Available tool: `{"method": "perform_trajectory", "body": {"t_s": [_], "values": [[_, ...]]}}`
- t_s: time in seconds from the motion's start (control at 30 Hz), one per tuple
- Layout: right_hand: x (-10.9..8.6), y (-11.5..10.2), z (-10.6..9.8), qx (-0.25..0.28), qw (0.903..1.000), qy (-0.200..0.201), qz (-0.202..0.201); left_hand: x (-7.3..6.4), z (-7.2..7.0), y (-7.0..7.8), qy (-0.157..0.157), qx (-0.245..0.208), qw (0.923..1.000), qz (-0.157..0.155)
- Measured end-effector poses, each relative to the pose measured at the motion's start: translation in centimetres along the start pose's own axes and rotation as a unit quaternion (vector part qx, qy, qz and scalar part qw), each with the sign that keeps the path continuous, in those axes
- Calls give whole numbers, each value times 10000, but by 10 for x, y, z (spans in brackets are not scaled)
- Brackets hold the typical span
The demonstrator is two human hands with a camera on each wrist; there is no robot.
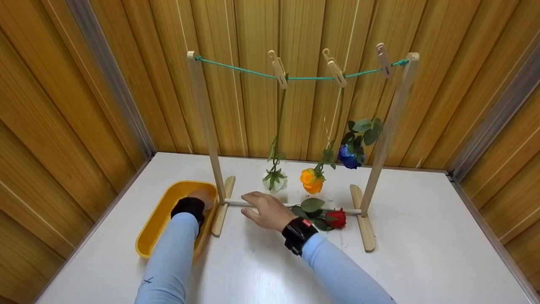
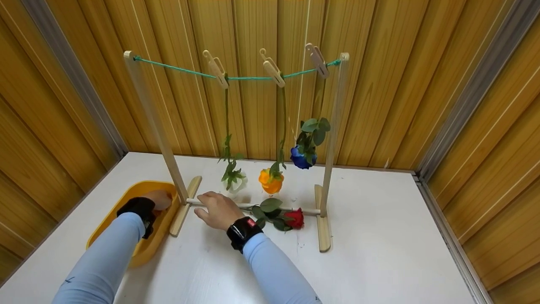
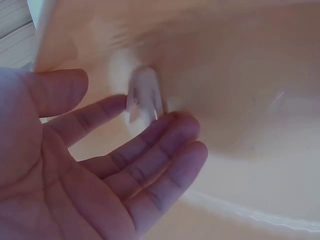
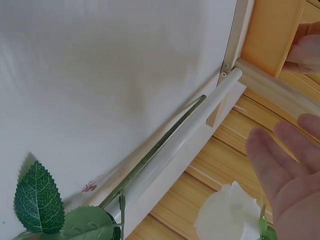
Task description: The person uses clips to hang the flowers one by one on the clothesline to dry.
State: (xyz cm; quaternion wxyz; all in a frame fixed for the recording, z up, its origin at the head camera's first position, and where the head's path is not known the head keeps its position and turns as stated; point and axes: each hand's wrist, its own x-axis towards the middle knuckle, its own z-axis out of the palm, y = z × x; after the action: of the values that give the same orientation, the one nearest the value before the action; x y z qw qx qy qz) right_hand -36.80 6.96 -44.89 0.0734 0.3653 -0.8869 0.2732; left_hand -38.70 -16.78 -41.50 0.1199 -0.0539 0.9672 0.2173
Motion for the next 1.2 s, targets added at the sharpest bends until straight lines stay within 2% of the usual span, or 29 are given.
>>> {"method": "perform_trajectory", "body": {"t_s": [0.1, 0.23, 0.43, 0.67, 0.8, 0.97, 1.2], "values": [[0, -1, 1, -34, 10000, -17, 33, 3, 1, -1, 16, 323, 9990, 308], [-1, -1, 2, -62, 10000, -39, 10, 4, 3, -3, 11, 475, 9985, 256], [-2, -1, 1, -81, 10000, 18, -25, 1, 4, -7, 39, 276, 9994, 222], [-4, 3, 1, -3, 10000, -5, 56, 16, 4, -17, -104, 404, 9982, 436], [-4, 5, 1, -13, 10000, 22, 37, 11, -2, -17, -172, 366, 9978, 529], [-6, 8, 1, 17, 9999, 116, -27, 2, -8, -16, -199, 250, 9963, 798], [-11, 12, -1, 294, 9993, 181, 125, -14, -13, -10, -37, 25, 9948, 1020]]}}
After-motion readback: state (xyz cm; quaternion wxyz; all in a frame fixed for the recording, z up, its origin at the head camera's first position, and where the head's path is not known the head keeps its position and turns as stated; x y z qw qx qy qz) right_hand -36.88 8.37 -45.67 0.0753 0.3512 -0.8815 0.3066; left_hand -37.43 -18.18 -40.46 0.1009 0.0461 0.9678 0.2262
